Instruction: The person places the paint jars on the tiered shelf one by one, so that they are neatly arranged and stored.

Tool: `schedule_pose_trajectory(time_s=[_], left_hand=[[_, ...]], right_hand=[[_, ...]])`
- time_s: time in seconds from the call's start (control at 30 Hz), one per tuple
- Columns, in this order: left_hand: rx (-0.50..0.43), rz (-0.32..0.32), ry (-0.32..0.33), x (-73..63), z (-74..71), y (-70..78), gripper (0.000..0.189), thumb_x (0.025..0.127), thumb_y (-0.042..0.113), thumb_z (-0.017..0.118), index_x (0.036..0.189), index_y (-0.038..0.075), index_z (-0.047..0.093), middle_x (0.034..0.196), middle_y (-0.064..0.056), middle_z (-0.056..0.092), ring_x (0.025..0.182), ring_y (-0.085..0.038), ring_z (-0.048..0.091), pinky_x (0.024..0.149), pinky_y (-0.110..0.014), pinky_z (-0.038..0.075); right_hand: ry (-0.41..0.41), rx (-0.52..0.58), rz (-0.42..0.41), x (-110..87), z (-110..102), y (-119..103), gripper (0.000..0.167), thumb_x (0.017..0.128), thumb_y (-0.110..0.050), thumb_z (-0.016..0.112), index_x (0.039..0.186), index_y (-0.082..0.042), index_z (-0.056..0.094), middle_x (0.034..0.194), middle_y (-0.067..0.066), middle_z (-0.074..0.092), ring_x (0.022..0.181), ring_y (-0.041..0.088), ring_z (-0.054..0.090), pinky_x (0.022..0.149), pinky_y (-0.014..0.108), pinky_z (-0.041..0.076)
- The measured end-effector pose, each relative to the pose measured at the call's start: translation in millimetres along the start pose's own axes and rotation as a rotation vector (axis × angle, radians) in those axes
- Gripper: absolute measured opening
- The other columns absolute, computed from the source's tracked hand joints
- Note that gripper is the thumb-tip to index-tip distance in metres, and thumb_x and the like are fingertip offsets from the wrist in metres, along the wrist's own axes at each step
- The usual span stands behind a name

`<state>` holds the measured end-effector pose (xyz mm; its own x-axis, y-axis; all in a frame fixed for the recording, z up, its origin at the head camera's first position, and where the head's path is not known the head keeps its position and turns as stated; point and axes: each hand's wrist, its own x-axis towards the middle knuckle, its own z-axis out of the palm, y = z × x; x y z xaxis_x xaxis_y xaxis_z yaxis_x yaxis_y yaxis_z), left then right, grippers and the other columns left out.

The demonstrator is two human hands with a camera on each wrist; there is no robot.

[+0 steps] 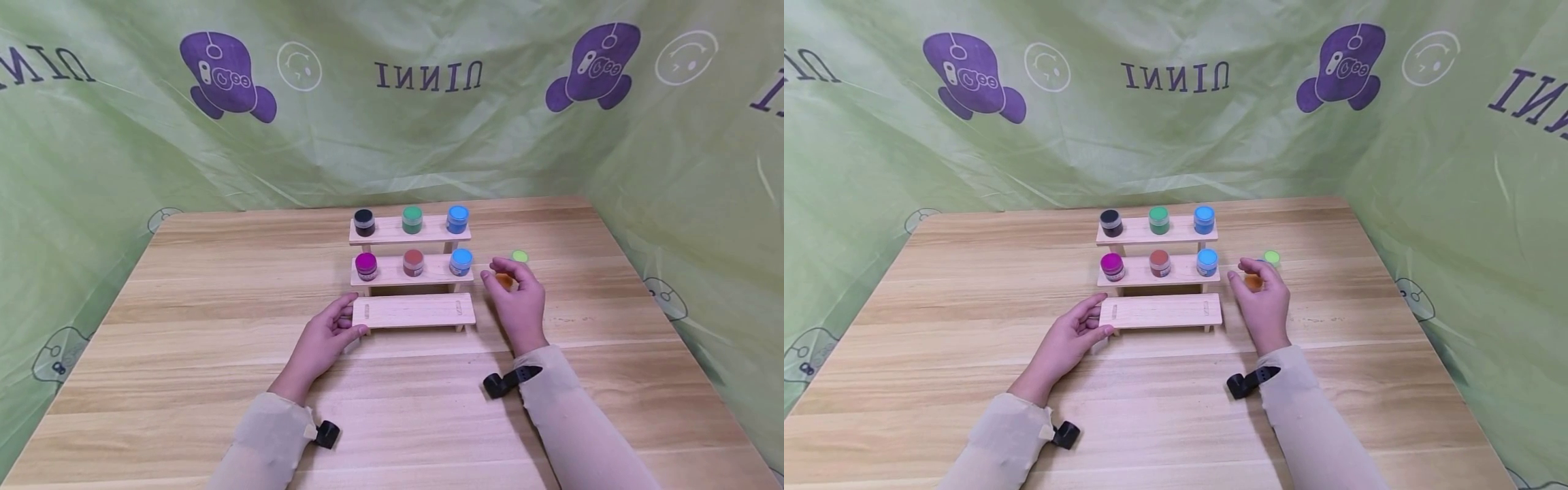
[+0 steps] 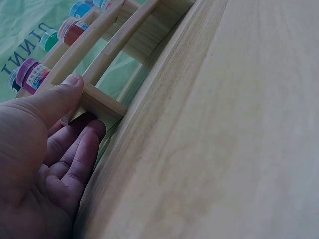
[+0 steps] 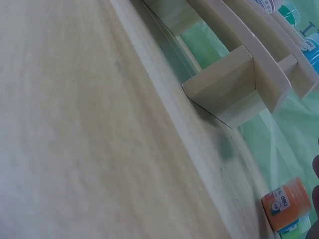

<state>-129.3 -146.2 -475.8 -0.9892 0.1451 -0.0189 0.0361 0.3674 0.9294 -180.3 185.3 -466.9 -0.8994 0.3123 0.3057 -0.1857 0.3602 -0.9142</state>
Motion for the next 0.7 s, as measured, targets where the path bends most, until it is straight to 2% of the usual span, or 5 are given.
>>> schedule_pose_trajectory(time_s=[0.17, 0.43, 0.7], left_hand=[[0.000, 0.006, 0.005, -0.2, 0.0, 0.8, 0.068, 0.086, 0.013, 0.079, 0.147, 0.006, 0.049, 0.122, -0.014, 0.067, 0.100, -0.024, 0.067, 0.087, -0.031, 0.055], [-0.002, 0.005, 0.008, -0.1, -0.4, 0.9, 0.068, 0.087, 0.013, 0.079, 0.147, 0.005, 0.048, 0.123, -0.014, 0.066, 0.101, -0.024, 0.067, 0.087, -0.031, 0.055], [0.002, 0.014, 0.001, 0.8, 0.0, -2.6, 0.066, 0.087, 0.014, 0.079, 0.146, 0.007, 0.051, 0.120, -0.013, 0.068, 0.098, -0.022, 0.068, 0.086, -0.028, 0.055]], right_hand=[[0.015, -0.015, 0.035, 0.3, -2.2, 0.9, 0.034, 0.089, -0.018, 0.078, 0.117, -0.001, 0.070, 0.113, 0.010, 0.071, 0.111, 0.018, 0.059, 0.104, 0.038, 0.043], [0.031, 0.012, 0.105, 1.2, -4.0, 3.9, 0.034, 0.089, -0.017, 0.077, 0.118, -0.001, 0.069, 0.110, 0.008, 0.070, 0.106, 0.014, 0.059, 0.096, 0.026, 0.048], [0.038, 0.028, 0.131, 1.9, -6.3, 7.3, 0.035, 0.089, -0.018, 0.078, 0.119, -0.002, 0.070, 0.110, 0.007, 0.070, 0.104, 0.012, 0.059, 0.093, 0.021, 0.048]])
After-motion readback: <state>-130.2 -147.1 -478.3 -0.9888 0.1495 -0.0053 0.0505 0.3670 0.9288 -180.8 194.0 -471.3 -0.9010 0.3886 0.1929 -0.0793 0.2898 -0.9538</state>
